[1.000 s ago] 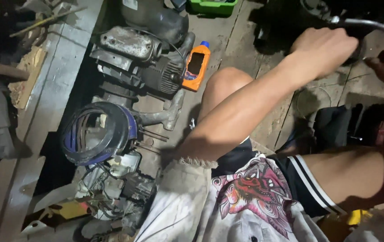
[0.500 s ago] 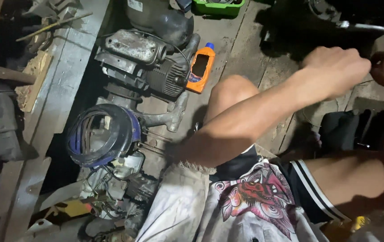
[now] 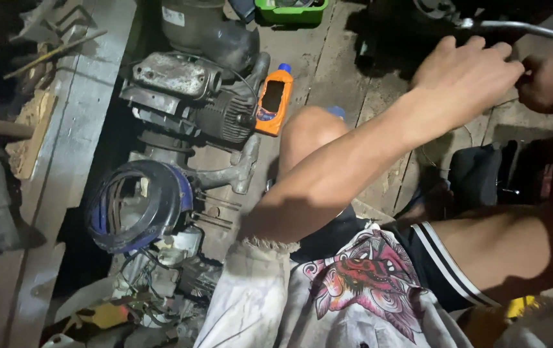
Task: The person sits on the floor and uses a wrench to tighten bolts on a small engine attached to a tire. They also handle a small orange bottle and a black pouch while working on the motor.
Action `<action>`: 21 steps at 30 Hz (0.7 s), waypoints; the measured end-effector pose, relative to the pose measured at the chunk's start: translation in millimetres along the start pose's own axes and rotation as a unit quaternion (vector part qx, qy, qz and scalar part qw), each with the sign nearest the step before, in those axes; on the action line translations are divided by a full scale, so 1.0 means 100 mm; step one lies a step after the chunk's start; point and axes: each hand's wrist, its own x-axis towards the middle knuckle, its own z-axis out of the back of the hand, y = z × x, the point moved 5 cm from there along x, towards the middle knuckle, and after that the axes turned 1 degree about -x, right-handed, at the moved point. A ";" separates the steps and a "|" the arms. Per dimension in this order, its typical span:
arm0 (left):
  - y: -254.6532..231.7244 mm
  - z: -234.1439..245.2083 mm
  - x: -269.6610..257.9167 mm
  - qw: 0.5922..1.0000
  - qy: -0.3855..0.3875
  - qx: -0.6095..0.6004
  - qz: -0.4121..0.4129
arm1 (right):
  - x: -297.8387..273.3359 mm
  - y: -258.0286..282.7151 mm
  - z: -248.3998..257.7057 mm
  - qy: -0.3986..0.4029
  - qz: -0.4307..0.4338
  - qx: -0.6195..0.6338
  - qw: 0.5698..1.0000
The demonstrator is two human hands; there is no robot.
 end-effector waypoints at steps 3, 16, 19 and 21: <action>-0.03 -0.03 -0.04 0.999 -0.041 0.008 -0.019 | -0.06 0.46 0.23 0.001 -0.011 -0.001 1.000; 0.34 -0.33 0.24 0.992 0.123 -0.035 -0.021 | -0.26 0.71 0.87 0.199 -0.071 0.182 0.960; 0.63 -0.19 0.42 0.978 0.199 -0.059 0.019 | -0.25 0.70 0.87 0.168 -0.071 0.194 0.964; 0.93 -0.08 0.51 0.970 0.235 -0.058 0.041 | -0.25 0.67 0.89 0.155 -0.085 0.196 0.964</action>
